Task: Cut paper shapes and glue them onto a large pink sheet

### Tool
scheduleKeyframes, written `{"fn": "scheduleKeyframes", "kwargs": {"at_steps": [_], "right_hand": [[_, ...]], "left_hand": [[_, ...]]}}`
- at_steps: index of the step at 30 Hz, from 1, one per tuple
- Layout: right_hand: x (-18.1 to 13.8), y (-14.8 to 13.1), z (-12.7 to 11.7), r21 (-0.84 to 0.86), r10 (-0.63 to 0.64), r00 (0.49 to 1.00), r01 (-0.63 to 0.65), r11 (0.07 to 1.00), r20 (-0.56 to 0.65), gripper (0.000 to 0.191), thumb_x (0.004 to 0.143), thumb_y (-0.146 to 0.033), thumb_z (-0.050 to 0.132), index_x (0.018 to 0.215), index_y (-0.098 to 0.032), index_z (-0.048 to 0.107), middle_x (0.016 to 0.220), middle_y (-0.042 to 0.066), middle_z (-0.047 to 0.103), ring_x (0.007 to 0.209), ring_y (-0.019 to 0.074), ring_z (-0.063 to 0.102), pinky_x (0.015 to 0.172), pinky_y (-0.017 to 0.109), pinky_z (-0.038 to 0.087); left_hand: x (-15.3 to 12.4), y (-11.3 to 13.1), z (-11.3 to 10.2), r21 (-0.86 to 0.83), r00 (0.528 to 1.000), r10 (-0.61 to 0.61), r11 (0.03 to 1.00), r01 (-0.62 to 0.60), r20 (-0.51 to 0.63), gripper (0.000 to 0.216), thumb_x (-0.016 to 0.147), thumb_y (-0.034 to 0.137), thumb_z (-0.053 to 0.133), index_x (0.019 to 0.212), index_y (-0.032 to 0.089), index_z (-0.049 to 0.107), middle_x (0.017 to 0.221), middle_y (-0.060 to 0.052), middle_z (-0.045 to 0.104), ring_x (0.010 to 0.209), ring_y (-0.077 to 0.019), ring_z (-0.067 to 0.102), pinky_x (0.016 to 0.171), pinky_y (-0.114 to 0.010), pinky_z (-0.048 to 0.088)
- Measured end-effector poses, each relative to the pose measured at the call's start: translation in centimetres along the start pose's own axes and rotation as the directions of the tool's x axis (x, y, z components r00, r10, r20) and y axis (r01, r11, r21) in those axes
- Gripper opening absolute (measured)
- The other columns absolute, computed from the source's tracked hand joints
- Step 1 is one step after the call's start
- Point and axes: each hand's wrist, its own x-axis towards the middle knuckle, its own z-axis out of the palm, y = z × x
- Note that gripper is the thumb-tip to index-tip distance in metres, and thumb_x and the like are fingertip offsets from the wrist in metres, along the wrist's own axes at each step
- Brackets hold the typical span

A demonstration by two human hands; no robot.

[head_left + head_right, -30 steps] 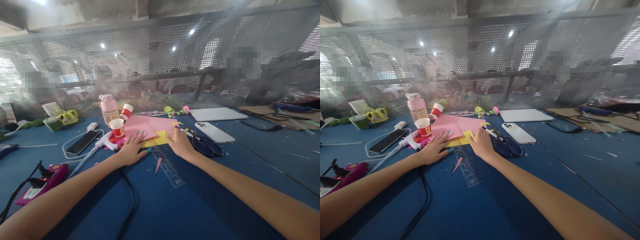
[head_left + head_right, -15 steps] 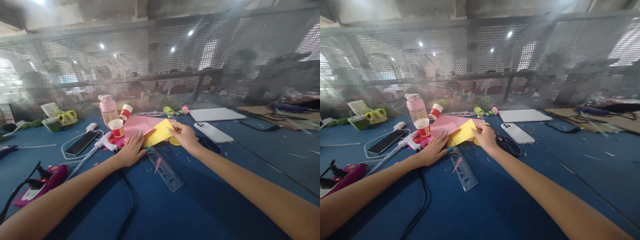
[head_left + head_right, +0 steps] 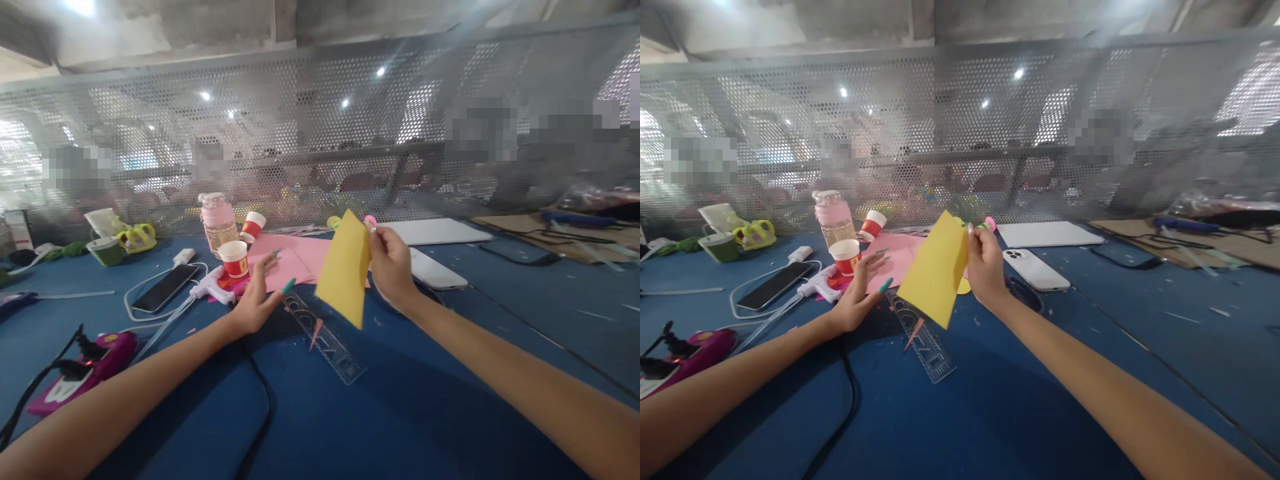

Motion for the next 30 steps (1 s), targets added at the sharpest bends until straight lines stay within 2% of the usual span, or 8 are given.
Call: {"fn": "scheduleKeyframes", "kwargs": {"at_steps": [3,6,8,11,14,18,27,30], "right_hand": [[-1.0,0.0,0.4,-0.004,-0.05,0.99,0.051,0.999,0.134,0.022,0.088,-0.036,0.043,0.074,-0.02,0.051,0.067,0.0,0.052,0.062,0.0151,0.05,0.057,0.028,0.041],[-2.1,-0.5,0.8,-0.067,-0.231,0.946,0.252,0.965,0.227,0.013,0.087,-0.026,0.046,0.077,-0.02,0.053,0.073,0.003,0.057,0.069,0.0171,0.055,0.062,0.03,0.044],[-2.7,-0.8,1.0,-0.105,-0.316,0.919,0.348,0.932,0.236,0.01,0.087,-0.021,0.046,0.079,-0.02,0.052,0.074,0.003,0.057,0.072,0.018,0.056,0.064,0.03,0.045],[-3.1,-1.0,1.0,-0.161,-0.353,0.916,0.384,0.909,0.194,0.006,0.087,-0.019,0.045,0.09,-0.02,0.05,0.083,0.006,0.057,0.08,0.0204,0.056,0.068,0.033,0.046],[-3.3,-1.2,0.8,-0.26,-0.403,0.898,0.438,0.861,0.178,0.023,0.085,-0.023,0.051,0.106,-0.019,0.045,0.101,0.012,0.054,0.098,0.0262,0.05,0.081,0.042,0.042],[-3.9,-1.4,0.7,-0.203,-0.46,0.815,0.547,0.812,0.354,0.034,0.083,-0.028,0.055,0.113,-0.023,0.041,0.104,0.008,0.057,0.099,0.0262,0.047,0.085,0.043,0.037],[-5.1,-1.5,1.1,-0.197,-0.411,0.811,0.521,0.83,0.416,0.033,0.083,-0.038,0.056,0.108,-0.022,0.041,0.094,0.008,0.059,0.09,0.0258,0.048,0.076,0.039,0.039],[-5.1,-1.3,1.2,-0.117,-0.471,0.775,0.562,0.819,0.421,0.033,0.085,-0.033,0.053,0.112,-0.022,0.038,0.097,0.009,0.057,0.092,0.0259,0.05,0.079,0.042,0.041]], "left_hand": [[0.0,0.9,0.5,-0.432,0.983,-0.122,0.886,0.169,0.135,0.06,0.082,0.055,0.047,0.128,0.024,0.026,0.136,-0.017,0.039,0.112,-0.0277,0.053,0.097,-0.046,0.037],[-0.1,1.8,1.3,-0.615,0.928,-0.242,0.697,0.369,0.282,0.075,0.074,0.054,0.06,0.133,0.026,0.023,0.126,-0.016,0.052,0.103,-0.0267,0.06,0.088,-0.042,0.045],[-0.2,2.2,1.9,-0.624,0.897,-0.293,0.645,0.441,0.331,0.092,0.066,0.034,0.074,0.138,0.028,0.016,0.121,-0.015,0.056,0.099,-0.025,0.062,0.084,-0.038,0.049],[-0.4,2.5,2.4,-0.612,0.892,-0.293,0.651,0.45,0.344,0.115,0.059,0.01,0.078,0.14,0.036,0.0,0.122,-0.011,0.057,0.09,-0.0221,0.066,0.077,-0.034,0.053],[-0.4,2.3,2.5,-0.622,0.908,-0.283,0.663,0.417,0.308,0.106,0.061,0.009,0.075,0.141,0.036,0.01,0.127,-0.01,0.054,0.095,-0.0224,0.064,0.077,-0.032,0.055],[-0.2,1.8,2.3,-0.576,0.907,-0.308,0.701,0.42,0.287,0.086,0.061,0.008,0.072,0.136,0.029,0.034,0.139,-0.009,0.041,0.104,-0.0241,0.06,0.078,-0.028,0.054],[-0.2,1.5,2.3,-0.59,0.918,-0.31,0.703,0.396,0.246,0.088,0.057,0.003,0.072,0.133,0.031,0.038,0.145,-0.007,0.033,0.106,-0.0243,0.058,0.074,-0.023,0.054],[-0.3,1.6,2.3,-0.593,0.92,-0.305,0.703,0.393,0.248,0.088,0.058,0.004,0.072,0.134,0.029,0.037,0.139,-0.008,0.042,0.103,-0.0236,0.06,0.072,-0.024,0.054]]}}
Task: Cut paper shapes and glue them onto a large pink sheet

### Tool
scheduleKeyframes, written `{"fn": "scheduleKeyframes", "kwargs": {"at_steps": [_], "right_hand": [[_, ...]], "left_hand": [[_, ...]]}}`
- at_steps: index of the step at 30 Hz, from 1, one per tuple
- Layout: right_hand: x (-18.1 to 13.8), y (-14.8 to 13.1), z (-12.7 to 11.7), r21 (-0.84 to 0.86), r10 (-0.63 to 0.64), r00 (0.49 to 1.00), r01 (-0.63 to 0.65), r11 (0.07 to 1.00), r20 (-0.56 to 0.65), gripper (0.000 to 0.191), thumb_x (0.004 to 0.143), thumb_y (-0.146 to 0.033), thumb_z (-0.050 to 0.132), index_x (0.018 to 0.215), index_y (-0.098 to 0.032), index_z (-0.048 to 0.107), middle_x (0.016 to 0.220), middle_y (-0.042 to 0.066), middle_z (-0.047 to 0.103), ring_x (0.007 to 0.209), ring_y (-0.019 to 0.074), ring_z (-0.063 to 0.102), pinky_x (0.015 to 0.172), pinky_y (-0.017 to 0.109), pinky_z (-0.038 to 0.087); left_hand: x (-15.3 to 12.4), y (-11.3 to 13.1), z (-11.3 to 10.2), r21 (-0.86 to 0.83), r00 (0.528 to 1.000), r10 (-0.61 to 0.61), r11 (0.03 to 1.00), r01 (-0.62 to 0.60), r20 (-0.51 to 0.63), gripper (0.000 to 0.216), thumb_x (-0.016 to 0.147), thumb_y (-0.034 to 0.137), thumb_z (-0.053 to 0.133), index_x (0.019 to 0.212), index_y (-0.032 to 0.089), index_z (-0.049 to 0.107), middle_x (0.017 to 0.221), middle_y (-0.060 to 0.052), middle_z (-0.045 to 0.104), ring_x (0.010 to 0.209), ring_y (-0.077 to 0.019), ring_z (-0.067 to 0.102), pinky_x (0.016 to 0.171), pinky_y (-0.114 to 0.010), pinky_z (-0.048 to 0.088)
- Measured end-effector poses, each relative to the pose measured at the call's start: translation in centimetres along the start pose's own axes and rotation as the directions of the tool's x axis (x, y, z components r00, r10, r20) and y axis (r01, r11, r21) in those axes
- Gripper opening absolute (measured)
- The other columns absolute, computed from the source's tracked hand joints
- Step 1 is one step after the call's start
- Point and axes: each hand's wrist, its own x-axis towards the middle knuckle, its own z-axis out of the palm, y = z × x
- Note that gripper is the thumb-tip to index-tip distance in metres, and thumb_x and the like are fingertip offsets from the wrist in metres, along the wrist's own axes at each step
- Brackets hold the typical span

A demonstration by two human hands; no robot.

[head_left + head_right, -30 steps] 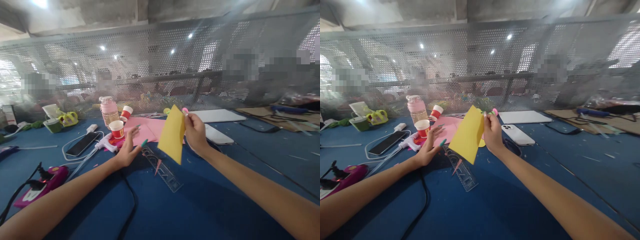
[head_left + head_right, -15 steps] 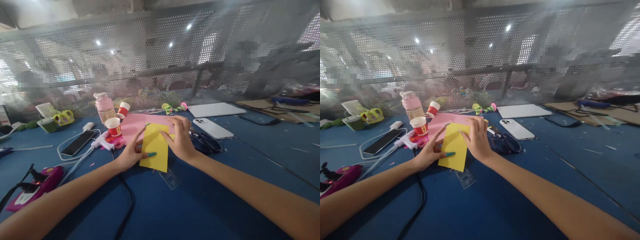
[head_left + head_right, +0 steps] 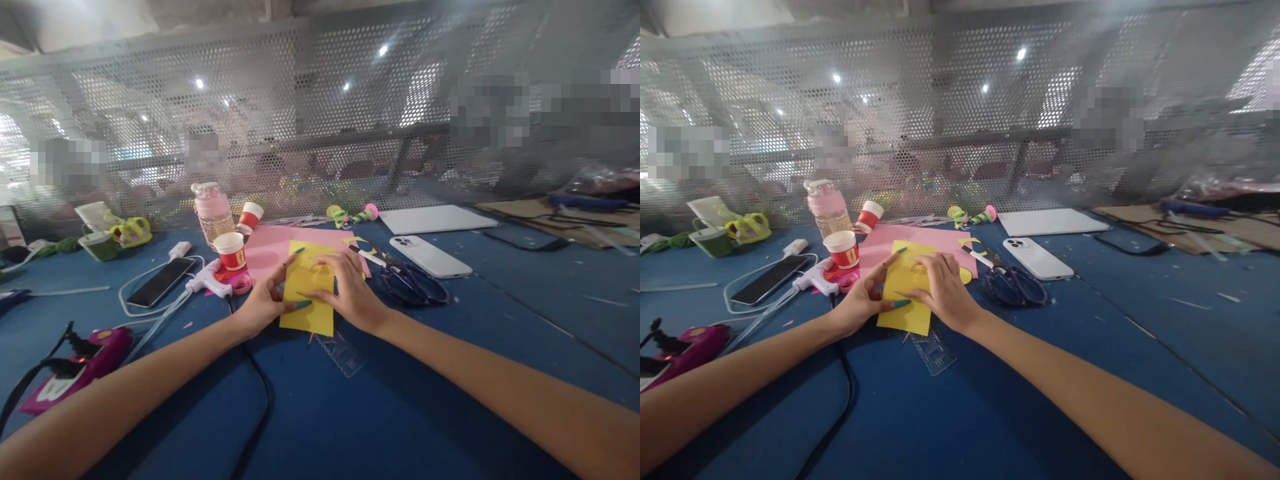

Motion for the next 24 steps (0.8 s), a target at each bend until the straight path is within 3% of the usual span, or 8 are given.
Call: {"fn": "scheduleKeyframes", "kwargs": {"at_steps": [3,6,14,24], "right_hand": [[-0.08,0.03,0.06,0.054,-0.053,0.999,0.054,0.997,-0.011,0.034,0.086,-0.027,0.052,0.116,-0.023,0.037,0.1,0.01,0.055,0.097,0.0255,0.051,0.082,0.042,0.043],[-0.15,0.0,0.06,0.085,-0.056,0.998,0.055,0.995,0.002,0.034,0.086,-0.024,0.051,0.117,-0.024,0.036,0.102,0.01,0.056,0.098,0.0253,0.052,0.083,0.043,0.044],[0.09,-0.16,0.17,0.079,-0.066,0.995,0.06,0.995,0.071,0.032,0.087,-0.032,0.049,0.114,-0.022,0.034,0.101,0.012,0.052,0.098,0.0272,0.05,0.079,0.044,0.045],[0.4,-0.05,-0.27,0.151,-0.045,0.985,0.02,0.988,0.165,0.029,0.087,-0.026,0.048,0.112,-0.022,0.036,0.092,0.009,0.05,0.086,0.0247,0.048,0.075,0.043,0.045]], "left_hand": [[0.04,-0.11,-0.21,-0.015,1.0,-0.023,1.0,0.023,0.011,0.089,0.059,0.006,0.073,0.136,0.025,0.033,0.122,-0.01,0.059,0.098,-0.0231,0.063,0.072,-0.025,0.053],[0.12,-0.29,-0.47,-0.031,0.998,-0.057,0.998,0.058,0.021,0.089,0.059,0.007,0.073,0.137,0.021,0.032,0.109,-0.009,0.066,0.096,-0.0221,0.064,0.075,-0.026,0.052],[0.07,-0.3,-0.5,-0.067,0.994,-0.087,0.994,0.091,0.06,0.092,0.058,0.006,0.073,0.138,0.02,0.03,0.104,-0.008,0.069,0.09,-0.0197,0.066,0.072,-0.024,0.051],[-0.15,-0.07,-0.19,0.053,0.989,-0.116,0.992,0.111,0.096,0.086,0.061,0.002,0.068,0.137,0.015,0.031,0.1,-0.01,0.069,0.091,-0.0207,0.065,0.069,-0.022,0.051]]}}
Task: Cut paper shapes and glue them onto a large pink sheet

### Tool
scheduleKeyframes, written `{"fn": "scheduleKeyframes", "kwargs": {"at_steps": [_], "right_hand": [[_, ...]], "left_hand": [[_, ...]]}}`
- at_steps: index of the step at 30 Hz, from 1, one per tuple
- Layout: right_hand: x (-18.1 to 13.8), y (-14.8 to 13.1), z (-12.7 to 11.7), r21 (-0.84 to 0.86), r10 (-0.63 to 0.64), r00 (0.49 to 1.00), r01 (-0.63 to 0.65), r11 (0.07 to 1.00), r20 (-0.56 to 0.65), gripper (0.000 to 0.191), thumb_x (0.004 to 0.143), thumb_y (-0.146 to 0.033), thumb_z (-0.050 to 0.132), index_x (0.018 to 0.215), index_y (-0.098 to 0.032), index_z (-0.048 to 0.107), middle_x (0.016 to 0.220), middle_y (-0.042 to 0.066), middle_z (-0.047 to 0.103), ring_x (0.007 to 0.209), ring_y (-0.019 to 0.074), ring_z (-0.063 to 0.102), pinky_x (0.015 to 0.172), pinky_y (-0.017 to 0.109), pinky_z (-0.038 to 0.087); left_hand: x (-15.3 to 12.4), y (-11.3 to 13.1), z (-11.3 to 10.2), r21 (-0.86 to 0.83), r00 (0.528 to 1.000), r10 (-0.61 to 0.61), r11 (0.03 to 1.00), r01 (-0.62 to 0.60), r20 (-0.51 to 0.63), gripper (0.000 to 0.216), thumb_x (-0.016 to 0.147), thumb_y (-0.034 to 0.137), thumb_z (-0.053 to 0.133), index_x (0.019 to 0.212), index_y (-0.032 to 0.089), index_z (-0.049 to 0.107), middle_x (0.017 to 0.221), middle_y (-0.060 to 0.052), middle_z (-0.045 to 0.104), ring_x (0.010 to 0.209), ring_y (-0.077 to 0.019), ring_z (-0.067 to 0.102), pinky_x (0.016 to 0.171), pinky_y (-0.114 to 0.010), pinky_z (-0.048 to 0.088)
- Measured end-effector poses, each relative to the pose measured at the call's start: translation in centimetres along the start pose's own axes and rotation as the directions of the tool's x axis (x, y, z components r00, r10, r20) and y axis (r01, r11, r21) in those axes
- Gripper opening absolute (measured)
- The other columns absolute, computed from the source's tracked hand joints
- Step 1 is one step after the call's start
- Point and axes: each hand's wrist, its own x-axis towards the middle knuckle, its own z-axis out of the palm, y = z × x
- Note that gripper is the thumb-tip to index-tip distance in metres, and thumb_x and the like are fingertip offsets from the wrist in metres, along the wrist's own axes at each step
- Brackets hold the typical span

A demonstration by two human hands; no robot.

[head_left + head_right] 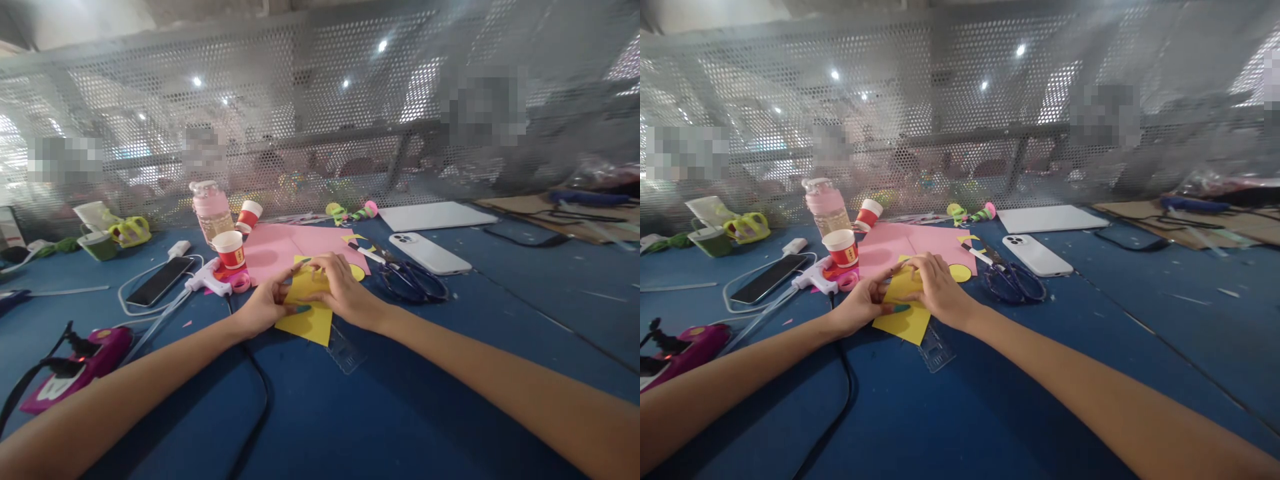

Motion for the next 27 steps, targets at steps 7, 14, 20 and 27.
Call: {"fn": "scheduleKeyframes", "kwargs": {"at_steps": [7,14,20,27], "right_hand": [[-0.37,-0.17,0.45,0.047,-0.007,0.999,0.004,0.999,0.05,0.031,0.089,-0.028,0.045,0.117,-0.023,0.034,0.093,0.008,0.051,0.083,0.0225,0.05,0.074,0.041,0.046],[-0.48,0.03,0.41,0.056,-0.013,0.998,0.016,0.998,-0.059,0.038,0.087,-0.032,0.049,0.12,-0.023,0.032,0.095,0.009,0.05,0.09,0.0238,0.052,0.075,0.04,0.047],[-0.57,0.3,0.51,0.024,-0.041,0.994,0.044,0.999,-0.097,0.034,0.088,-0.026,0.048,0.119,-0.025,0.035,0.097,0.008,0.054,0.091,0.0245,0.053,0.076,0.042,0.047],[-0.63,0.66,0.73,0.064,-0.004,0.994,0.011,0.998,-0.109,0.031,0.086,-0.031,0.051,0.114,-0.025,0.038,0.089,0.006,0.053,0.082,0.0224,0.053,0.069,0.038,0.048]], "left_hand": [[0.06,-0.12,-0.09,-0.022,0.999,0.031,0.999,-0.03,0.041,0.08,0.063,0.003,0.067,0.134,0.019,0.036,0.105,-0.009,0.067,0.097,-0.0228,0.063,0.07,-0.023,0.051],[0.11,-0.18,-0.14,-0.055,0.999,0.037,0.998,-0.036,0.035,0.082,0.062,0.004,0.07,0.135,0.02,0.035,0.111,-0.011,0.065,0.1,-0.0229,0.062,0.074,-0.024,0.05],[-0.01,0.25,0.11,-0.068,0.998,0.056,0.996,-0.054,0.025,0.082,0.063,0.007,0.071,0.135,0.023,0.036,0.12,-0.012,0.06,0.109,-0.0254,0.057,0.078,-0.026,0.049],[0.1,-0.06,-0.17,-0.095,1.0,0.011,0.995,-0.01,0.005,0.077,0.062,0.004,0.071,0.132,0.02,0.041,0.114,-0.011,0.064,0.099,-0.0232,0.063,0.075,-0.026,0.051]]}}
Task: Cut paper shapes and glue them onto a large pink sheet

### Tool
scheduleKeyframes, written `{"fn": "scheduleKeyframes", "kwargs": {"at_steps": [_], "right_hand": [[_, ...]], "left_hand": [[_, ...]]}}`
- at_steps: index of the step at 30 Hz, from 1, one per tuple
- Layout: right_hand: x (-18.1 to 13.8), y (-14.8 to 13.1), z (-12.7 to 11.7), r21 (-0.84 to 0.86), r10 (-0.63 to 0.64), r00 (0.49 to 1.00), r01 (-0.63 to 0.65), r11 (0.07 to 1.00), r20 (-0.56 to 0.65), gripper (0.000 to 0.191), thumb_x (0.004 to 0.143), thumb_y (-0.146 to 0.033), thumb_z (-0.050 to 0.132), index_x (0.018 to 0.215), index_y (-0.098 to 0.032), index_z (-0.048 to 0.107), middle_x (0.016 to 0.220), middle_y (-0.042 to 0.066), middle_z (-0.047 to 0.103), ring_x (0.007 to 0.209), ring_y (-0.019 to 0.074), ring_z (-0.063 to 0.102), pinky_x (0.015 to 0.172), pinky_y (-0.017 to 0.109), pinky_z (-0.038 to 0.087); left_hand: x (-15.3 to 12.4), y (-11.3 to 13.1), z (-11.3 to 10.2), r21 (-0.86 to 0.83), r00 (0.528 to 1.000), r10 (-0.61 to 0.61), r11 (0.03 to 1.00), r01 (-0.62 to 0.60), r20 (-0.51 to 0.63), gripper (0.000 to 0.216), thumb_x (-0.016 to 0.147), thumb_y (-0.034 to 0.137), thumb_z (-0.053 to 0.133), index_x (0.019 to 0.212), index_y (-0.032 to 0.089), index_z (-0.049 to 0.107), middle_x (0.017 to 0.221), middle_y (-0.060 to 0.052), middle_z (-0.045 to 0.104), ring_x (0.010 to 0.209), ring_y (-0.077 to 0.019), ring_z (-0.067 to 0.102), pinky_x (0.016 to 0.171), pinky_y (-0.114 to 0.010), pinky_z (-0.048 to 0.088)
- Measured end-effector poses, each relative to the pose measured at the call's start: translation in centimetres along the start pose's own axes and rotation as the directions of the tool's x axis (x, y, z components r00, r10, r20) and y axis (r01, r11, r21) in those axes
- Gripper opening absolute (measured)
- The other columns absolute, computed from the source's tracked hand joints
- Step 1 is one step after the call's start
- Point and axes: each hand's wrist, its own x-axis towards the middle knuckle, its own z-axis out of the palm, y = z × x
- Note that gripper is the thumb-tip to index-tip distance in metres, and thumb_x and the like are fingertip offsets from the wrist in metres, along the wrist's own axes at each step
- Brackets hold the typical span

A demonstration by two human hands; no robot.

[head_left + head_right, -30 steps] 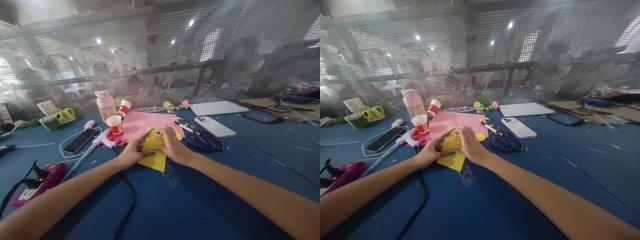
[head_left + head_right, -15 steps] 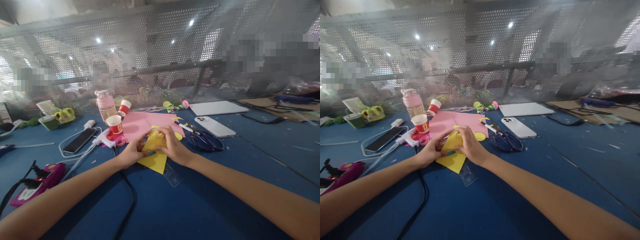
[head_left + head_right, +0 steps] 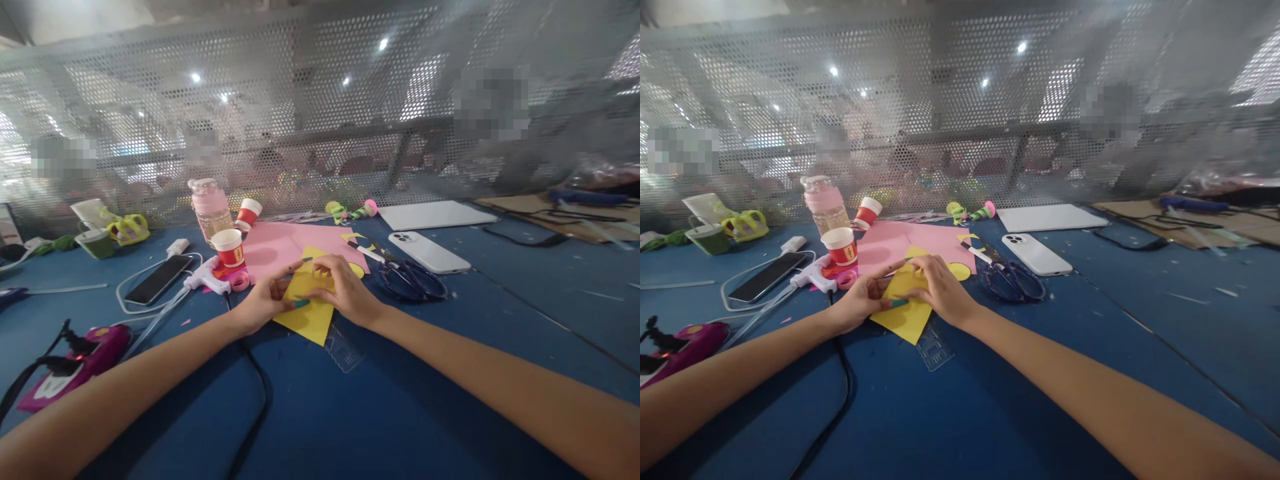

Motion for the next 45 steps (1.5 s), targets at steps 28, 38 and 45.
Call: {"fn": "scheduleKeyframes", "kwargs": {"at_steps": [28,38,45], "right_hand": [[-0.16,0.3,0.13,0.037,0.009,0.998,-0.011,0.999,0.065,0.033,0.086,-0.034,0.05,0.111,-0.021,0.031,0.092,0.009,0.047,0.083,0.0226,0.049,0.068,0.037,0.046],[-0.07,0.59,0.29,0.04,0.026,0.995,-0.03,0.999,0.099,0.027,0.087,-0.04,0.047,0.1,-0.02,0.035,0.083,0.006,0.048,0.075,0.0205,0.048,0.067,0.036,0.045],[-0.06,0.44,0.39,0.042,0.072,0.981,-0.081,0.996,0.179,0.026,0.088,-0.043,0.044,0.098,-0.019,0.039,0.079,0.006,0.051,0.075,0.0217,0.05,0.065,0.035,0.045]], "left_hand": [[-0.06,0.1,-0.21,0.002,0.996,-0.085,0.996,0.085,0.009,0.077,0.062,0.009,0.074,0.131,0.014,0.041,0.102,-0.012,0.069,0.092,-0.0212,0.065,0.075,-0.025,0.05],[-0.03,0.28,0.14,-0.044,0.996,-0.075,0.996,0.077,0.046,0.072,0.06,0.006,0.073,0.127,0.013,0.046,0.097,-0.011,0.071,0.086,-0.0191,0.068,0.072,-0.023,0.051],[0.03,0.24,0.15,-0.035,0.997,-0.067,0.997,0.068,0.046,0.066,0.06,0.006,0.072,0.123,0.013,0.052,0.095,-0.01,0.071,0.082,-0.0166,0.068,0.07,-0.021,0.051]]}}
